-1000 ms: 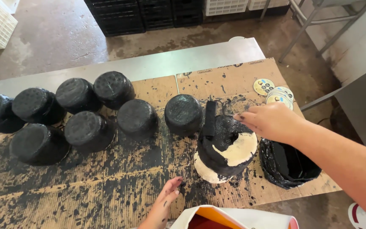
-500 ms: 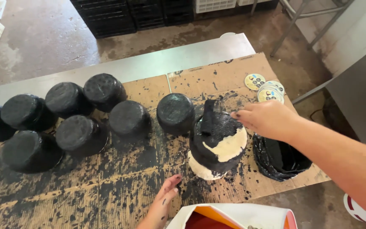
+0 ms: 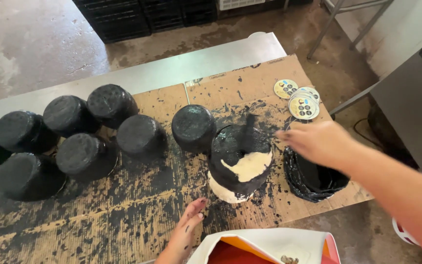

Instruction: Applying black coating and labels to cheese wheels at a waxing station before packing them into crates.

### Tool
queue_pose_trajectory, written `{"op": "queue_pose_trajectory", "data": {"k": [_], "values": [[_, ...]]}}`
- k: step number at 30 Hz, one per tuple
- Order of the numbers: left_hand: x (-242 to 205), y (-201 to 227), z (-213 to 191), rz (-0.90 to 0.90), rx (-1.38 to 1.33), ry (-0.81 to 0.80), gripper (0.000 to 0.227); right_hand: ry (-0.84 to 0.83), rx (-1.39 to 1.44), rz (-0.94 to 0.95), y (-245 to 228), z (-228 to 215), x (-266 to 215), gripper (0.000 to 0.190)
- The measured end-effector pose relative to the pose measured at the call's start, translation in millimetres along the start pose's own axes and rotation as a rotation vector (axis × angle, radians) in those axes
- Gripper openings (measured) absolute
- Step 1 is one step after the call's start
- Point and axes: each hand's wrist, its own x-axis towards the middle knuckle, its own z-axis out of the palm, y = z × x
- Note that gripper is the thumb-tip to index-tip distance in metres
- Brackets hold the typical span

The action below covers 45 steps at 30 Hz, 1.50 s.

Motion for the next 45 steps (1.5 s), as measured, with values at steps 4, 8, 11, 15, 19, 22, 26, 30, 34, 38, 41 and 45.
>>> {"op": "queue_pose_trajectory", "data": {"k": [4, 8, 11, 15, 19, 22, 26, 30, 34, 38, 41, 45], "values": [[-4, 15, 16, -0.011, 0.045, -0.013, 0.056, 0.135, -0.248, -0.23, -23, 13, 12, 0.052], [-13, 10, 14, 0.056, 0.017, -0.016, 0.055, -0.011, -0.079, -0.153, 14, -6, -29, 0.04], [-16, 5, 16, 0.064, 0.01, 0.03, 0.058, 0.07, -0.214, -0.293, 41, -9, -44, 0.035], [-24, 1, 24, -0.003, -0.006, 0.075, 0.06, -0.264, -0.202, -0.211, -31, -66, 10, 0.055], [-28, 17, 38, 0.022, 0.112, 0.061, 0.062, 0.077, -0.284, -0.439, -49, -6, 41, 0.068], [-29, 9, 33, 0.089, 0.087, 0.064, 0.061, -0.39, -0.216, -0.311, -44, -49, 32, 0.068], [-22, -22, 20, 0.11, -0.024, 0.109, 0.06, 0.124, -0.232, -0.44, 11, -27, -23, 0.046], [-30, -28, 28, 0.075, -0.026, 0.147, 0.062, -0.231, -0.283, -0.33, -18, -51, -7, 0.059], [-29, -18, 42, 0.104, 0.074, 0.109, 0.062, 0.098, -0.247, -0.523, -41, -11, 8, 0.068], [-27, -21, 42, 0.172, 0.031, 0.082, 0.058, -0.372, -0.326, -0.435, -18, -33, -15, 0.081], [-36, -12, 49, 0.154, 0.05, 0.118, 0.062, 0.051, -0.341, -0.51, 17, -24, -45, 0.079], [-42, -15, 59, 0.134, 0.061, 0.119, 0.056, 0.094, -0.212, -0.297, 7, -41, -44, 0.042]]}}
